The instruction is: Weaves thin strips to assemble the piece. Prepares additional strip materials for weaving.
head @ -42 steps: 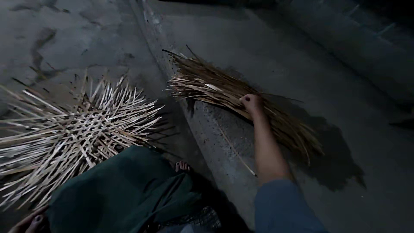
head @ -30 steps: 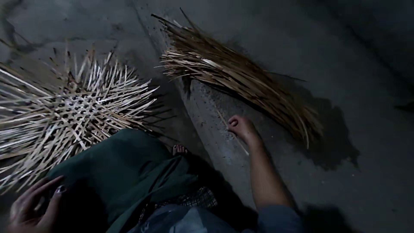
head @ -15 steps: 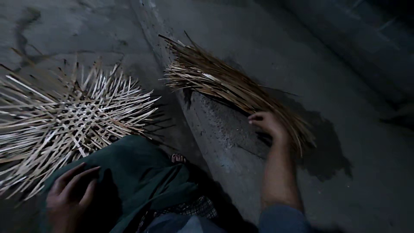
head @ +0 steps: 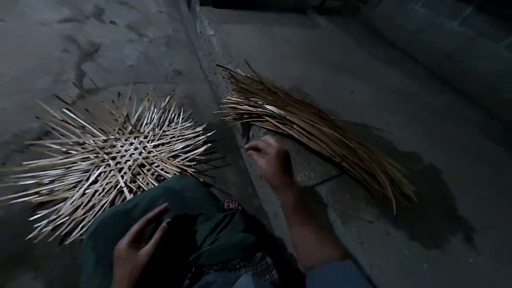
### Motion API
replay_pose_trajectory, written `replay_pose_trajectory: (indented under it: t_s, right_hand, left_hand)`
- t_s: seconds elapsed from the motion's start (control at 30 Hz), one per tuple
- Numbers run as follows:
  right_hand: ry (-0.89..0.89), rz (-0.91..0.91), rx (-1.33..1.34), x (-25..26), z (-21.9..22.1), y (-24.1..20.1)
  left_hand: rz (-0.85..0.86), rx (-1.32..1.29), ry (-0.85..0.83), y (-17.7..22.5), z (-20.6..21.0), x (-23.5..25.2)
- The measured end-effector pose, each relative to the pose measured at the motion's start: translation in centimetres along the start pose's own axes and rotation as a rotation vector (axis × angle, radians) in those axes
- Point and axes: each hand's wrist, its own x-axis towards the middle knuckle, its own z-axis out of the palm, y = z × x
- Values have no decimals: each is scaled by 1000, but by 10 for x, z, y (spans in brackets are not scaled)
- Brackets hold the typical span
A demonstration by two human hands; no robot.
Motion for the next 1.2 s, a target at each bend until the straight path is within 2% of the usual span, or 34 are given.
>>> replay_pose_trajectory:
  t_s: [0.1, 0.2, 0.3, 0.37, 0.43, 0.5, 0.6, 0.67, 0.73, 0.83, 1.0, 1.1, 1.2]
  right_hand:
    - [-71, -159, 189, -34, 25, -79]
    - [-172, -280, 373, -57, 42, -124]
    - [-275, -319, 562, -60, 45, -131]
    - [-299, -224, 618, -41, 32, -113]
    - [-238, -41, 439, -8, 14, -69]
    - [-86, 140, 174, 30, 6, 4]
    - [49, 418, -107, 70, -15, 112]
    - [40, 565, -253, 82, -30, 153]
    - [-60, 611, -342, 84, -34, 178]
    - [-152, 581, -431, 84, -34, 187]
    - [-58, 469, -442, 82, -48, 164]
    - [-50, 391, -442, 80, -77, 134]
    - [-36, 233, -505, 74, -127, 97]
  left_hand:
    - [33, -91, -160, 30, 56, 6]
    - [-43, -38, -82, 57, 79, -4]
    - [-228, -226, -7, 64, 72, -8]
    - [-253, -437, 25, 57, 61, 2]
    - [-259, -498, 11, 43, 35, 9]
    - [-310, -431, 73, 32, 3, 3]
    - [-426, -318, 224, 28, -41, -9]
    - [-479, -305, 297, 25, -64, -17]
    - [-519, -369, 373, 16, -80, -24]
    - [-538, -470, 473, 8, -97, -29]
    - [-530, -326, 674, -1, -122, -46]
    - [-572, -278, 719, 2, -139, -53]
    - [-612, -342, 761, 14, -145, -47]
